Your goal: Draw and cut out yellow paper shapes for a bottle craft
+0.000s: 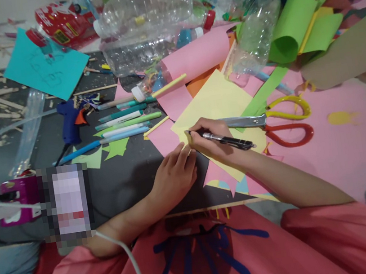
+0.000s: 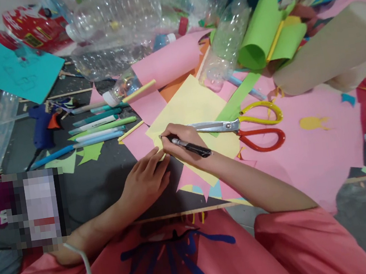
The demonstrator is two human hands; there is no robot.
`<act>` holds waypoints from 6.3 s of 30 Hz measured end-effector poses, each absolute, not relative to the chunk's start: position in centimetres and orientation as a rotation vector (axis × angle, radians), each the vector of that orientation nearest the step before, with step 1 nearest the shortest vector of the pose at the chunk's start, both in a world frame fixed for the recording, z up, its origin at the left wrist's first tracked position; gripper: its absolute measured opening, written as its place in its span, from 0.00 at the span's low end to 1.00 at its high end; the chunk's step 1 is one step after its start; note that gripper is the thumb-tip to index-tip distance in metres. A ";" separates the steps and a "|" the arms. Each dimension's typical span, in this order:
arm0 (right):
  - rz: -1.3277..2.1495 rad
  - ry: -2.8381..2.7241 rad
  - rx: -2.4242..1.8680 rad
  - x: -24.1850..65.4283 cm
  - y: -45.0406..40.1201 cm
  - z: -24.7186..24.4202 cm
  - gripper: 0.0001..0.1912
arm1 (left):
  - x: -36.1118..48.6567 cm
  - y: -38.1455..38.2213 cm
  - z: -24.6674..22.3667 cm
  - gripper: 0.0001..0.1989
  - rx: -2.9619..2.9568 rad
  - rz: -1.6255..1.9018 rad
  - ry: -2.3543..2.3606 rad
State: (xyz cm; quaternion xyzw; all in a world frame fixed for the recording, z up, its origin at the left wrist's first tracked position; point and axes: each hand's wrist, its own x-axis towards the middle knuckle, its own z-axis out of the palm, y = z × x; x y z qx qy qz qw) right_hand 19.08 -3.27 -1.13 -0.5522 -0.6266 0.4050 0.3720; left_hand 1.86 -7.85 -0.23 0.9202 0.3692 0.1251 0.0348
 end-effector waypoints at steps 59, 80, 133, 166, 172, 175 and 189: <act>1.064 -1.494 -1.418 19.6 -3.4 -1.1 0.09 | 1.8 -7.7 0.1 0.16 2.843 0.312 1.148; 1.167 -1.521 -1.474 19.8 -3.1 -0.2 0.09 | 1.7 -7.7 -0.1 0.16 2.858 0.335 1.146; 0.863 -1.937 -1.475 28.8 0.7 -0.5 0.07 | 1.1 -6.6 -0.5 0.12 2.805 0.533 1.122; 0.847 -1.978 -1.329 22.1 -2.3 -1.0 0.09 | 0.8 -5.7 0.1 0.14 2.686 0.379 1.170; 0.764 -1.957 -1.325 21.7 -2.3 -1.8 0.09 | 0.9 -6.0 -0.3 0.13 2.739 0.475 1.106; 0.726 -1.945 -1.312 21.5 -2.2 -1.9 0.09 | 0.9 -6.0 -0.3 0.14 2.746 0.447 1.086; 0.544 -2.031 -1.296 21.3 -1.8 -2.7 0.12 | 0.8 -6.3 -0.1 0.20 2.791 0.306 1.100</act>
